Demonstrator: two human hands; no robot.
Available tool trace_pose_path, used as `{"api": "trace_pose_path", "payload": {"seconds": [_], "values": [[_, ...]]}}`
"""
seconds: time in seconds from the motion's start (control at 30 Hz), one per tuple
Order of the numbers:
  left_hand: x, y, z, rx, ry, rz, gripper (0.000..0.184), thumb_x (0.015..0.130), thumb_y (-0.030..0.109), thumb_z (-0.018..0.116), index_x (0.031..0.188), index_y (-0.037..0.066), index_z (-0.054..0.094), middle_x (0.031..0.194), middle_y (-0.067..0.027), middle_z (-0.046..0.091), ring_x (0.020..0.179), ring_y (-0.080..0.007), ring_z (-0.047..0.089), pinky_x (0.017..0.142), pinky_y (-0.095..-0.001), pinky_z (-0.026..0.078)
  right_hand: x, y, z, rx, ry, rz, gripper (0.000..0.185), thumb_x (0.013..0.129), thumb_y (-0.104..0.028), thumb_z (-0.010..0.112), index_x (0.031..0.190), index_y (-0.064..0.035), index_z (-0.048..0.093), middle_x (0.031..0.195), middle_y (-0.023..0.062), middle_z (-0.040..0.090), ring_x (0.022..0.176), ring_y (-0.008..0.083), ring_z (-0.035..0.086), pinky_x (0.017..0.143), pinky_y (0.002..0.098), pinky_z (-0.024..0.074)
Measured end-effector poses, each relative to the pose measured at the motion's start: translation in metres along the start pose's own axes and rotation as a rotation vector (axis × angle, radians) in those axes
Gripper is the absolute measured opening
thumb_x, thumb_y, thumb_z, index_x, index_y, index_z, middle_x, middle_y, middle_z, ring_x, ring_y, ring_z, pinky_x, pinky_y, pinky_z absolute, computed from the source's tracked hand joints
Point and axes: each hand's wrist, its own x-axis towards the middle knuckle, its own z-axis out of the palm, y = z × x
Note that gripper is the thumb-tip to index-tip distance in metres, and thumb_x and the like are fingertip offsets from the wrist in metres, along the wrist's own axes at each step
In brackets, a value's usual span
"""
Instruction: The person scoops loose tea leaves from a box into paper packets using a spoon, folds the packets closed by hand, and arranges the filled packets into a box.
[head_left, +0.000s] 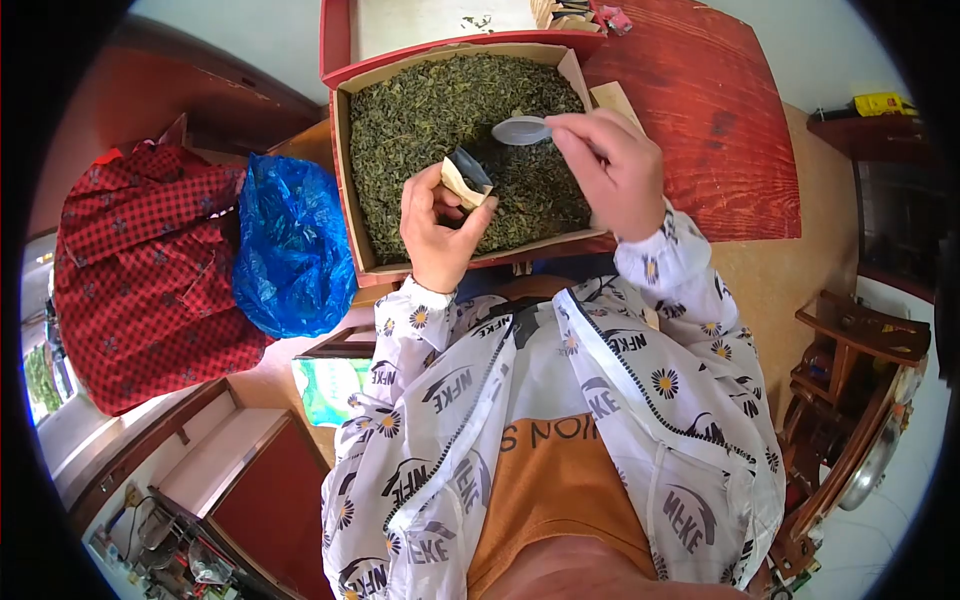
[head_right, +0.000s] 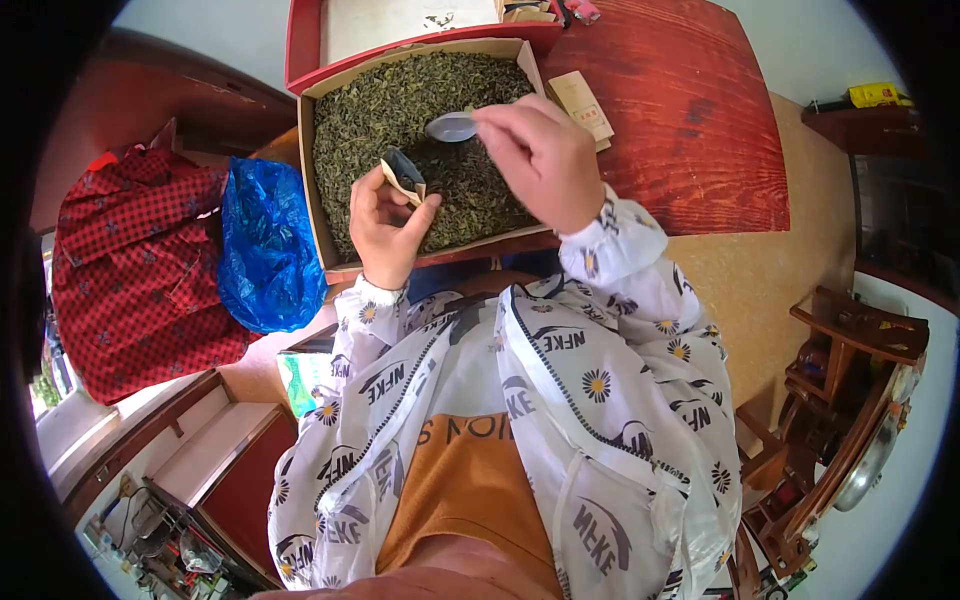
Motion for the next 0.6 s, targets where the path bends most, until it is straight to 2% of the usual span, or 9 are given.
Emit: {"api": "trace_pose_path", "payload": {"seconds": [0.07, 0.13, 0.17, 0.33, 0.4, 0.43, 0.5, 0.53, 0.6], "values": [[-0.001, -0.002, 0.000, -0.027, -0.011, -0.019, 0.064, 0.071, 0.005, 0.090, 0.128, 0.003, 0.060, 0.107, -0.0067, 0.057, 0.075, -0.0116, 0.058, 0.064, -0.0253, 0.054, -0.007, 0.029, 0.011, -0.036, -0.022, 0.021, 0.012, 0.092, -0.009, 0.071, 0.103, -0.0078, 0.075, 0.085, 0.0102, 0.068, 0.070, 0.0251, 0.066, 0.061, 0.0351, 0.0529], [-0.002, -0.004, -0.001, -0.048, -0.001, -0.013, 0.064, 0.071, 0.005, 0.089, 0.128, 0.002, 0.060, 0.109, -0.0067, 0.057, 0.075, -0.0112, 0.058, 0.064, -0.0249, 0.054, -0.020, 0.051, 0.023, -0.352, -0.222, -0.096, 0.007, 0.092, -0.011, 0.069, 0.095, -0.0071, 0.074, 0.086, 0.0088, 0.068, 0.075, 0.0283, 0.068, 0.064, 0.0384, 0.0547], [-0.002, -0.005, -0.001, -0.061, 0.000, -0.021, 0.064, 0.071, 0.005, 0.089, 0.128, 0.002, 0.060, 0.110, -0.0067, 0.057, 0.076, -0.0108, 0.057, 0.064, -0.0247, 0.054, -0.027, 0.052, 0.026, -0.384, -0.308, -0.068, 0.008, 0.091, -0.014, 0.069, 0.090, -0.0080, 0.074, 0.085, 0.0093, 0.068, 0.079, 0.0319, 0.068, 0.068, 0.0424, 0.0555], [-0.004, -0.005, -0.001, -0.045, -0.003, -0.016, 0.065, 0.071, 0.005, 0.090, 0.128, 0.002, 0.060, 0.110, -0.0066, 0.057, 0.077, -0.0105, 0.057, 0.065, -0.0247, 0.054, -0.038, 0.054, 0.037, -0.191, -0.412, 0.146, 0.013, 0.094, -0.017, 0.068, 0.098, -0.0073, 0.076, 0.090, 0.0135, 0.071, 0.084, 0.0348, 0.069, 0.073, 0.0419, 0.0551], [-0.003, -0.005, 0.000, -0.045, -0.010, -0.004, 0.065, 0.071, 0.005, 0.090, 0.129, 0.002, 0.060, 0.111, -0.0066, 0.058, 0.077, -0.0105, 0.057, 0.065, -0.0248, 0.054, -0.041, 0.063, 0.042, -0.160, -0.345, 0.238, 0.017, 0.094, -0.018, 0.066, 0.099, -0.0041, 0.076, 0.084, 0.0109, 0.072, 0.076, 0.0276, 0.072, 0.068, 0.0368, 0.0554], [-0.003, -0.006, 0.000, -0.045, -0.012, 0.008, 0.066, 0.071, 0.005, 0.090, 0.129, 0.002, 0.060, 0.112, -0.0069, 0.058, 0.077, -0.0105, 0.058, 0.065, -0.0248, 0.054, -0.038, 0.062, 0.040, -0.162, -0.342, 0.239, 0.017, 0.094, -0.018, 0.066, 0.099, -0.0041, 0.076, 0.084, 0.0109, 0.072, 0.076, 0.0276, 0.072, 0.068, 0.0368, 0.0554], [-0.003, -0.006, 0.000, -0.044, -0.011, 0.020, 0.066, 0.071, 0.005, 0.090, 0.129, 0.002, 0.060, 0.113, -0.0071, 0.058, 0.077, -0.0105, 0.058, 0.065, -0.0249, 0.054, -0.030, 0.058, 0.036, 0.247, -0.349, 0.783, 0.021, 0.095, -0.020, 0.067, 0.100, -0.0020, 0.076, 0.077, 0.0045, 0.070, 0.065, 0.0154, 0.068, 0.058, 0.0291, 0.0520], [-0.003, -0.007, 0.000, -0.042, -0.008, 0.034, 0.066, 0.071, 0.005, 0.090, 0.130, 0.003, 0.060, 0.114, -0.0075, 0.059, 0.077, -0.0106, 0.058, 0.065, -0.0249, 0.054, -0.027, 0.058, 0.033, 0.247, -0.352, 0.781, 0.021, 0.095, -0.020, 0.067, 0.100, -0.0020, 0.076, 0.077, 0.0045, 0.070, 0.065, 0.0154, 0.068, 0.058, 0.0291, 0.0520], [-0.004, -0.006, 0.000, -0.038, -0.001, 0.044, 0.066, 0.071, 0.005, 0.090, 0.130, 0.004, 0.060, 0.115, -0.0078, 0.059, 0.077, -0.0107, 0.058, 0.065, -0.0250, 0.054, -0.020, 0.059, 0.024, 0.368, -0.235, 0.821, 0.024, 0.094, -0.020, 0.067, 0.097, 0.0016, 0.076, 0.074, 0.0042, 0.069, 0.056, 0.0111, 0.065, 0.050, 0.0260, 0.0508]]}}
